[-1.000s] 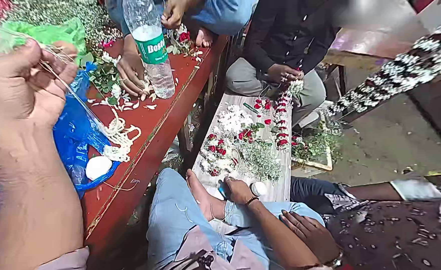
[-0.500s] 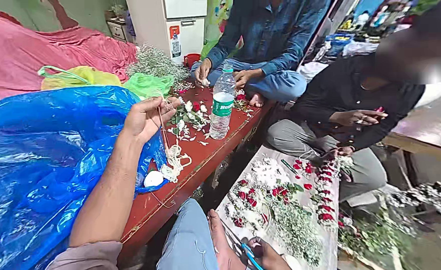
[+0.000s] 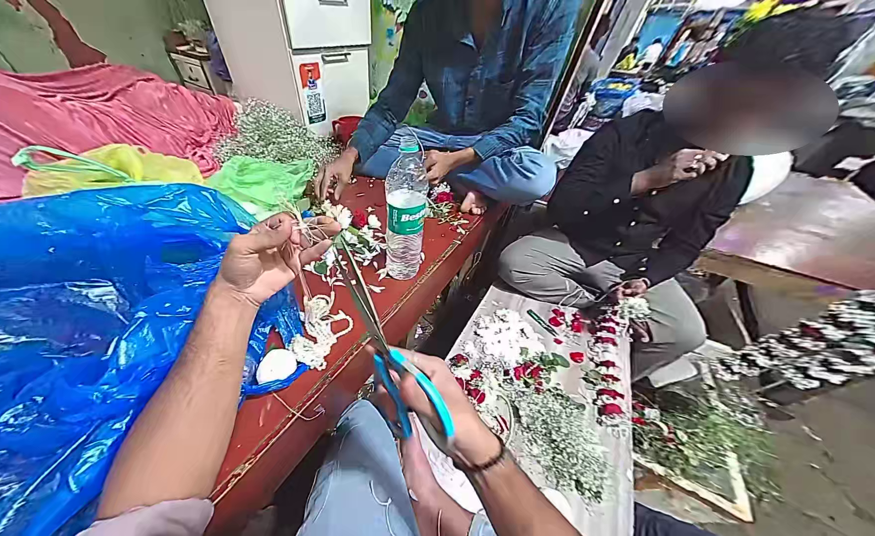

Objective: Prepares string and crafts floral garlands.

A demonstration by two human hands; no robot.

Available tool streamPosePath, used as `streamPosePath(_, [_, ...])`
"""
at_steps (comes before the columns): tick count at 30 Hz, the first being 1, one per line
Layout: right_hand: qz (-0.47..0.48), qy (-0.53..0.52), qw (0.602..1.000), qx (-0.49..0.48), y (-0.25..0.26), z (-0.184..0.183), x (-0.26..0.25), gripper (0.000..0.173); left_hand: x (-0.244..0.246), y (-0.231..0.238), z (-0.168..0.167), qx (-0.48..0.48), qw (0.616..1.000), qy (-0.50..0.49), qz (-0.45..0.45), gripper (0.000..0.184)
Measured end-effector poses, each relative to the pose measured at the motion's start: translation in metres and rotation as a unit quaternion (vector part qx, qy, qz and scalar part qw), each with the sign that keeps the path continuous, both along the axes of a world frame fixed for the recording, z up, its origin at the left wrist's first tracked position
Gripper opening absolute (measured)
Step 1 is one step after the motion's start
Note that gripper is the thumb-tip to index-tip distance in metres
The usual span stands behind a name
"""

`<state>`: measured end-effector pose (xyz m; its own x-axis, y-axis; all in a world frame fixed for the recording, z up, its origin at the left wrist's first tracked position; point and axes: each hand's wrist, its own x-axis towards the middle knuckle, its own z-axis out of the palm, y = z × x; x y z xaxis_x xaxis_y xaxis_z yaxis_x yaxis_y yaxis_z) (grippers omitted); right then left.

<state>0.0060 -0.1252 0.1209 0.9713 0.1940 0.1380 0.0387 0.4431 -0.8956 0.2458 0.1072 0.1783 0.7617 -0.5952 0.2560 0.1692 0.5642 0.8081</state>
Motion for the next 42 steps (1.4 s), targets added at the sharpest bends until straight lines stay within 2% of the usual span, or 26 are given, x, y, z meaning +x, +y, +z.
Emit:
streamPosePath(2, [0.007,-0.002,1.0,0.022,0.008,0.002,0.021,0.067,0.003,0.001,-0.001,0.028,0.999,-0.037,-0.019,0.013])
streamPosePath(4, [0.005,0.003,0.999,0.033,0.015,0.004,0.034,0.063,0.003,0.001,-0.001,0.059,0.996,-0.068,-0.028,0.013])
streamPosePath(9, [-0.038,-0.018,0.998,0.037,0.02,0.007,0.053,0.037,0.003,-0.002,-0.002,0.096,0.989,-0.102,-0.051,0.013])
streamPosePath(15, [-0.022,0.012,0.999,0.021,0.021,0.002,0.06,0.047,0.003,-0.004,-0.001,0.168,0.969,-0.166,-0.073,0.013])
streamPosePath(19, [-0.054,0.015,0.997,0.054,0.026,0.003,0.074,0.042,0.001,-0.007,-0.004,0.192,0.96,-0.18,-0.093,0.007])
streamPosePath(21, [-0.072,0.011,0.995,0.068,0.025,0.006,0.081,0.04,0.001,-0.006,-0.005,0.195,0.96,-0.177,-0.099,0.016])
streamPosePath(23, [-0.076,0.002,0.996,0.04,0.02,0.01,0.077,0.041,0.002,-0.008,-0.005,0.198,0.959,-0.181,-0.086,0.013])
streamPosePath(25, [-0.084,0.0,0.995,-0.047,0.011,0.009,0.057,0.043,0.004,-0.005,-0.001,0.187,0.969,-0.16,-0.033,0.016])
streamPosePath(26, [-0.08,0.003,0.992,-0.095,0.002,0.0,0.042,0.049,0.005,0.0,0.001,0.172,0.976,-0.137,0.0,0.018])
streamPosePath(28, [-0.07,0.029,0.983,-0.17,-0.019,-0.042,-0.001,0.056,0.006,0.01,0.001,0.13,0.987,-0.085,0.05,0.025])
streamPosePath(30, [-0.072,0.077,0.952,-0.286,-0.053,-0.106,-0.046,0.059,0.016,0.013,0.004,0.088,0.992,-0.063,0.065,0.03])
streamPosePath(31, [-0.073,0.105,0.92,-0.371,-0.069,-0.141,-0.07,0.058,0.018,0.017,0.005,0.083,0.992,-0.057,0.074,0.032])
streamPosePath(33, [-0.074,0.168,0.809,-0.559,-0.098,-0.199,-0.113,0.05,0.02,0.018,0.008,0.103,0.987,-0.063,0.102,0.036])
streamPosePath(34, [-0.067,0.2,0.757,-0.618,-0.111,-0.217,-0.133,0.045,0.019,0.017,0.009,0.113,0.985,-0.061,0.118,0.037])
streamPosePath(36, [-0.018,0.246,0.7,-0.67,-0.123,-0.238,-0.176,0.037,0.014,0.015,0.001,0.138,0.982,-0.043,0.124,0.032])
streamPosePath(38, [0.03,0.24,0.681,-0.692,-0.131,-0.248,-0.19,0.038,0.022,0.012,-0.002,0.141,0.982,-0.035,0.118,0.027])
streamPosePath(42, [0.072,0.196,0.675,-0.707,-0.125,-0.269,-0.186,0.03,0.02,0.01,0.001,0.176,0.975,-0.02,0.132,0.029])
